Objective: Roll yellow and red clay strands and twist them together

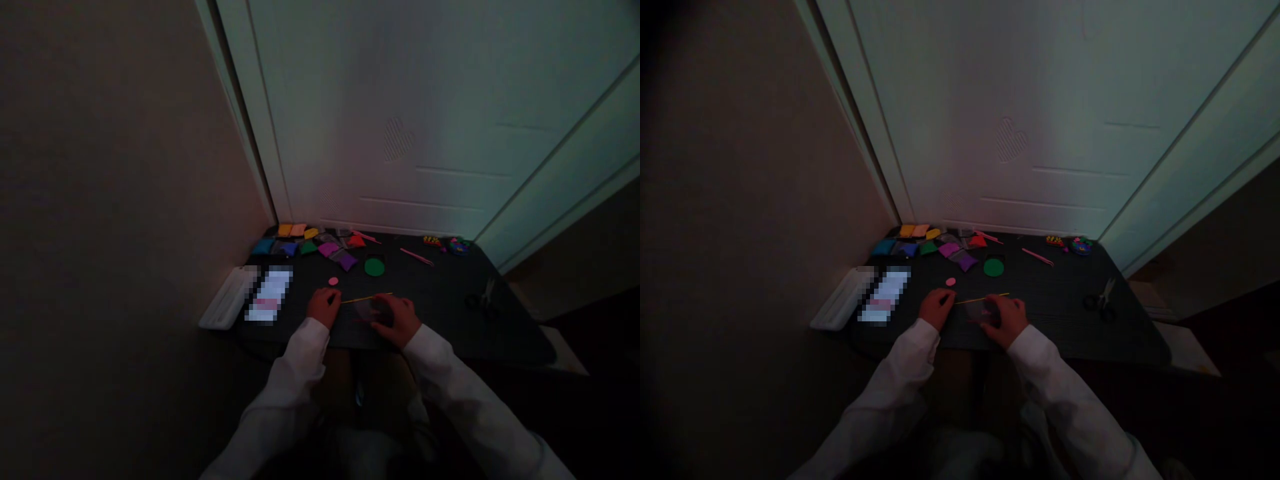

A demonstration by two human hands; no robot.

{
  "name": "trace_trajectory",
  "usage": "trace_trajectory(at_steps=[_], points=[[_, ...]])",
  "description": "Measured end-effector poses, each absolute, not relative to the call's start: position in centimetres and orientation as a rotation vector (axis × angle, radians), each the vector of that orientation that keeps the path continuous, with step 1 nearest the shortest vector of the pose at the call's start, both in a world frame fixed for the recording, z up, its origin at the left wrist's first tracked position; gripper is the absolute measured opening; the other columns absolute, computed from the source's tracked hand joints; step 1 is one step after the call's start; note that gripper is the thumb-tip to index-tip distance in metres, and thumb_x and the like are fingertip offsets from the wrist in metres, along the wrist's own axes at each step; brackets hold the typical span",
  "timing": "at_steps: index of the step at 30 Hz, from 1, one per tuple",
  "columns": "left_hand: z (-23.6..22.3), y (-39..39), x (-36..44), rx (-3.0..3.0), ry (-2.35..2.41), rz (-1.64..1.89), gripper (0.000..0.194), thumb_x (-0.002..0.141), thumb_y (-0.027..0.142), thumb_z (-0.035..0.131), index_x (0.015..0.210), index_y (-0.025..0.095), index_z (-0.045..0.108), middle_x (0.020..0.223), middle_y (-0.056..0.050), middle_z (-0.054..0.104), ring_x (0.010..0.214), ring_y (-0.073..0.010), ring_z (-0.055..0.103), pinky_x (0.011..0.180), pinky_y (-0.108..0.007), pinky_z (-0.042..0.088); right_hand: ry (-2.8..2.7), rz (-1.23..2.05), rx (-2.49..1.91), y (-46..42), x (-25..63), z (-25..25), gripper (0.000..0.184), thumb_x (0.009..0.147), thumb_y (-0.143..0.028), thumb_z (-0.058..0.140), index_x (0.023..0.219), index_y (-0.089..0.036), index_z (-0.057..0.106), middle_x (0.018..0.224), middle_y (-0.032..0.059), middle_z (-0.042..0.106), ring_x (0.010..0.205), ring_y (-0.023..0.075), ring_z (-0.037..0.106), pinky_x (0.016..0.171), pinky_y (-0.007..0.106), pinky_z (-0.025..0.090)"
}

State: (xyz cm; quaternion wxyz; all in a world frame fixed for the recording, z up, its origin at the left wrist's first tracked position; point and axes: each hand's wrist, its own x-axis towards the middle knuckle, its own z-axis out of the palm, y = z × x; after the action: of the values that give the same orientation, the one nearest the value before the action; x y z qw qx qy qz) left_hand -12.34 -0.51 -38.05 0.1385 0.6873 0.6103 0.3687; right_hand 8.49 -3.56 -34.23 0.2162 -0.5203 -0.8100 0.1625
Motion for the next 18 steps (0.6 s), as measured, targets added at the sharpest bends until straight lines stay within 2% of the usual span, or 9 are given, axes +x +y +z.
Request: trace_trajectory(at_steps=[6, 18], points=[[-38.2, -0.5, -12.3, 1.974, 1.766, 1.072, 0.02, 0.076, 0.029, 0.042, 0.079, 0.021, 0.06, 0.08, -0.002, 0.061, 0.08, -0.0149, 0.052, 0.074, -0.029, 0.041, -2.284, 0.535, -1.491, -3.3, 11.6, -35.1, 0.056, 0.06, -0.034, 0.058, 0.11, -0.021, 0.039, 0.108, 0.0066, 0.054, 0.101, 0.0212, 0.047, 0.085, 0.039, 0.022], [-38.2, -0.5, -12.3, 1.997, 1.756, 1.081, 0.02, 0.076, 0.029, 0.042, 0.079, 0.02, 0.059, 0.081, -0.002, 0.061, 0.08, -0.0149, 0.052, 0.074, -0.029, 0.041, -2.3, 0.533, -1.546, -4.4, 11.5, -36.6, 0.054, 0.06, -0.033, 0.057, 0.11, -0.022, 0.039, 0.111, 0.0065, 0.052, 0.103, 0.0212, 0.045, 0.087, 0.041, 0.021]])
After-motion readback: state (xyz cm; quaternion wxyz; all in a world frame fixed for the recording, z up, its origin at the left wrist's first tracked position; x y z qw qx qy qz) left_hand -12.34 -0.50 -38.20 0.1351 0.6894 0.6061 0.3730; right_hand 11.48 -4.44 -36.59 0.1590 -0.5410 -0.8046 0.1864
